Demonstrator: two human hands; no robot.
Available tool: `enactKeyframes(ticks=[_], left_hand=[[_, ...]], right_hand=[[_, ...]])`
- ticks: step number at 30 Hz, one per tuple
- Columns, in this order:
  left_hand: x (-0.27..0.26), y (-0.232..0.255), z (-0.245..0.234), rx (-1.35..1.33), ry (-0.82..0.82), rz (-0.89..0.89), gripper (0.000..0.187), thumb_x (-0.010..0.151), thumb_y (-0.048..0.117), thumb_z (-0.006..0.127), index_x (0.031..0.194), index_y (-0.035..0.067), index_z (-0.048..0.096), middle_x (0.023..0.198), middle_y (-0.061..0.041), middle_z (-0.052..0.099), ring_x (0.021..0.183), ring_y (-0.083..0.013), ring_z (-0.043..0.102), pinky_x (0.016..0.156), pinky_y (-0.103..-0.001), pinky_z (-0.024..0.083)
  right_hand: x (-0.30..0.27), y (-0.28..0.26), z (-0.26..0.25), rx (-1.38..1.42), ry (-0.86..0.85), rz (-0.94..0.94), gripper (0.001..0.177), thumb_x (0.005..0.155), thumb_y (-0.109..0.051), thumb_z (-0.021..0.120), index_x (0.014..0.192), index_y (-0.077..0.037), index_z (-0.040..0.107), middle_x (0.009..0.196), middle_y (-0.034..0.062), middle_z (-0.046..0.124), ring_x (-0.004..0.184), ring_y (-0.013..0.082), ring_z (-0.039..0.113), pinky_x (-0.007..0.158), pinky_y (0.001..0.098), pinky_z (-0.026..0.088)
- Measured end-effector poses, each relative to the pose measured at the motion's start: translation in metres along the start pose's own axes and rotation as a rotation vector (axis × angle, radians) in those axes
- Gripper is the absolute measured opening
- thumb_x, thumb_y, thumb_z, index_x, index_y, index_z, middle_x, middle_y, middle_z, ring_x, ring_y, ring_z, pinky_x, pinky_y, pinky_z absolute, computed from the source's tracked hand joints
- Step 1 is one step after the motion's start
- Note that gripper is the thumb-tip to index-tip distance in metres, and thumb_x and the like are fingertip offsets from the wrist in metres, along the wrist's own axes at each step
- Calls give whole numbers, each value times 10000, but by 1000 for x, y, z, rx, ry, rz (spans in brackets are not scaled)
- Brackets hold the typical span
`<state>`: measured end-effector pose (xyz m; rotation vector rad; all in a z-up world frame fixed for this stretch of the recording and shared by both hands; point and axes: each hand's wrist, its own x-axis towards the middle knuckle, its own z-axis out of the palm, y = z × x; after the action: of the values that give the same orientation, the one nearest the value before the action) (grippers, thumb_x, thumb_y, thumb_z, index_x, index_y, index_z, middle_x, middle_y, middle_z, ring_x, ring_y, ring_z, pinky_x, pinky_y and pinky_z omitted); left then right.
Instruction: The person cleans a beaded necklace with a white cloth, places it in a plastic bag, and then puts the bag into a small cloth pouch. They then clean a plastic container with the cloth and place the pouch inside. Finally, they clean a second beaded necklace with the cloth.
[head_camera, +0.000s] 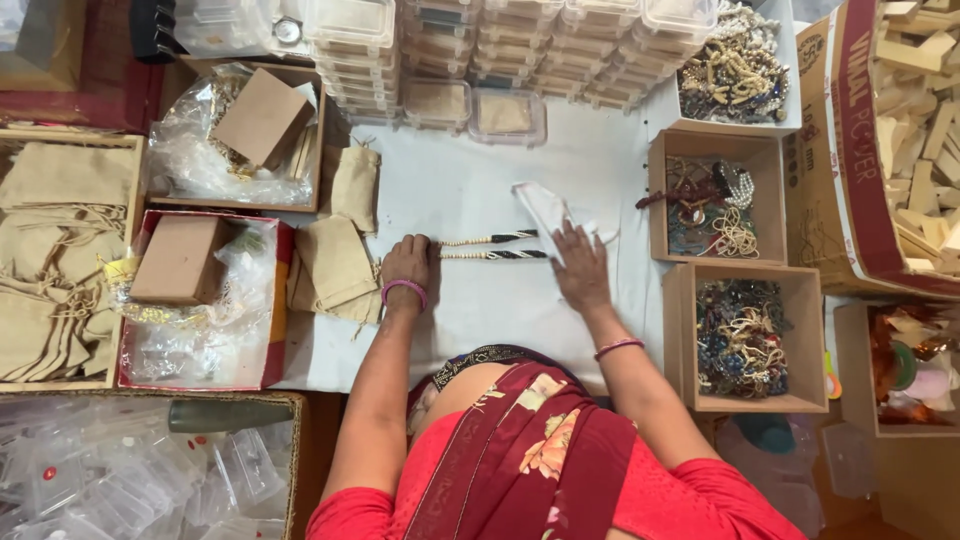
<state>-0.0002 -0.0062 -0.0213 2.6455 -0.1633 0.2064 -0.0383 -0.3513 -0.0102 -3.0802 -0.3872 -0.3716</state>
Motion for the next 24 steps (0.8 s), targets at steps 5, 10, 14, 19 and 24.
enactKeyframes(ticks=[5, 10, 14, 19, 24], left_hand=[[0, -1, -1, 23, -34, -10, 262, 1028, 366, 573, 1002, 106, 596, 972, -129, 638, 911, -341, 627, 802, -477, 500], [3, 6, -14, -27, -60, -27, 315, 1000, 426, 585, 1000, 111, 609, 984, -126, 648, 929, -339, 632, 814, -469, 501], [3, -2, -3, 42, -65, 24, 306, 891, 400, 624, 944, 99, 618, 973, -150, 644, 921, -346, 633, 810, -451, 511], [2, -6, 4, -27, 8, 32, 246, 920, 311, 619, 1001, 79, 611, 970, -143, 645, 901, -352, 630, 798, -471, 509], [3, -4, 8, 13, -19, -5, 238, 1003, 320, 608, 948, 90, 593, 940, -136, 639, 898, -345, 634, 784, -481, 507]], right_hand=[[0, 30, 20, 199, 62, 333, 449, 977, -166, 615, 1421, -104, 579, 1448, 104, 571, 1360, 290, 505, 1148, 478, 342], [44, -33, 37, 451, 269, 326, 350, 978, -16, 588, 1316, -63, 663, 1309, 105, 678, 1224, 243, 637, 1105, 378, 497], [66, -119, -21, 301, -55, -252, 597, 928, -79, 538, 1520, -122, 472, 1571, 107, 479, 1471, 274, 428, 1233, 500, 311], [53, -103, -8, 239, -348, -214, 617, 1002, -342, 493, 1577, -205, 318, 1675, 40, 254, 1527, 245, 227, 1164, 645, 121], [6, -11, 18, -155, -32, 88, 609, 1031, -372, 490, 1615, -259, 358, 1698, -16, 318, 1567, 164, 276, 1254, 538, 27]])
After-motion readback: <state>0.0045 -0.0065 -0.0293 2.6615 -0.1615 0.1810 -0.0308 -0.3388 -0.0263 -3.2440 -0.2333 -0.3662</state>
